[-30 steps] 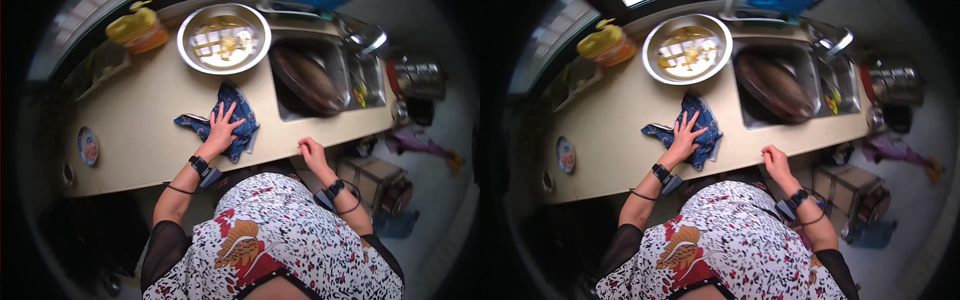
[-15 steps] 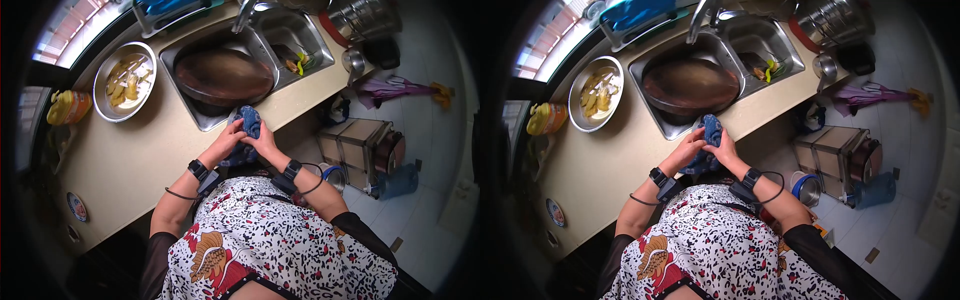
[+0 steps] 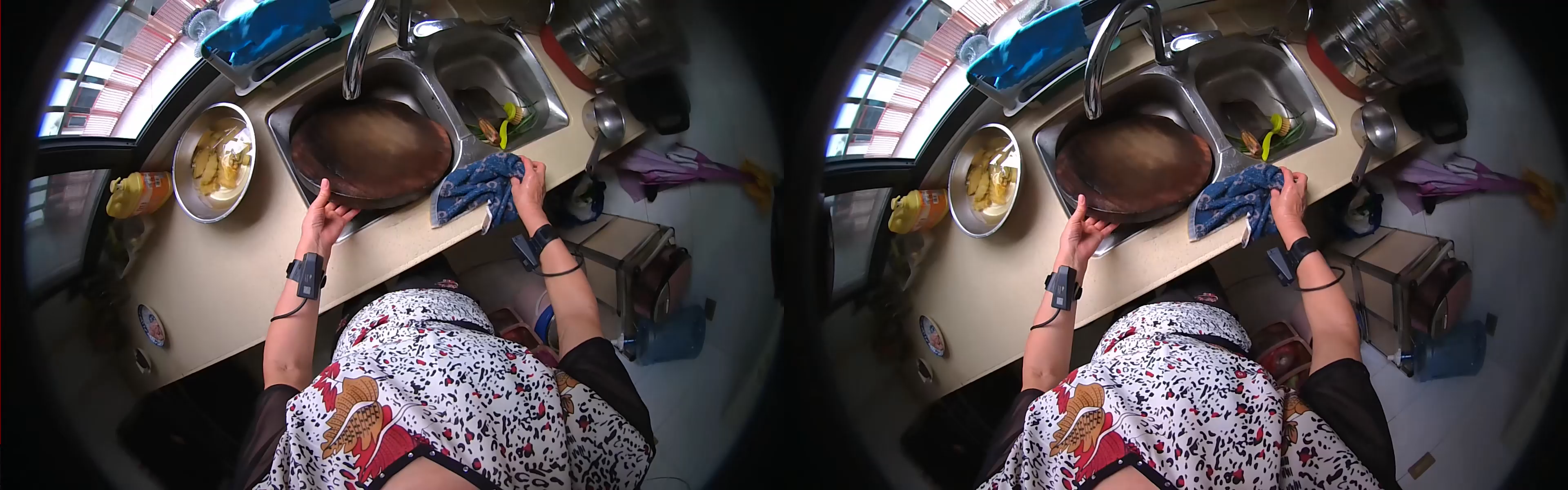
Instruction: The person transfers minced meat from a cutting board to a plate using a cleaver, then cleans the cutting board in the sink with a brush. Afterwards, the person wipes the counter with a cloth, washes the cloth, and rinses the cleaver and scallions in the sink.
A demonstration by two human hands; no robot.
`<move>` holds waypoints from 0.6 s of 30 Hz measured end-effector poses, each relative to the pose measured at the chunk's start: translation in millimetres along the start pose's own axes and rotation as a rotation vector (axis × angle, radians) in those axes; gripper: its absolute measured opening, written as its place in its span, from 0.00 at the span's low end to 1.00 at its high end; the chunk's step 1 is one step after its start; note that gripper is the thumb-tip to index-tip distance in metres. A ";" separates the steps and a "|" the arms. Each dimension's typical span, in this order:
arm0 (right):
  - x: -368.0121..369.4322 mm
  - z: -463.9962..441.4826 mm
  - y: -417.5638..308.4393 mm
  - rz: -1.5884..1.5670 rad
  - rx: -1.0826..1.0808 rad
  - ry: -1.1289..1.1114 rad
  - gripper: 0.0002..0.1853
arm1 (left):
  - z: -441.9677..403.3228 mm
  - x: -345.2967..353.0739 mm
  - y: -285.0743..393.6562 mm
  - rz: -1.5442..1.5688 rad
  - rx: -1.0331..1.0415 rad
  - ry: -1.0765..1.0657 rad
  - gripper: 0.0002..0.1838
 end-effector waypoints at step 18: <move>167.0 95.9 -176.8 -2.160 0.874 -0.890 0.40 | -29.3 -5.9 6.9 0.254 0.054 0.053 0.18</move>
Point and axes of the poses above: each hand's wrist, its own z-axis away from the middle knuckle, its own x-axis out of the palm, y = z × x, the point moved 8 cm from there along -z, towards the middle knuckle, and after that the axes turned 7 degrees about -y, right-handed, at the moved point
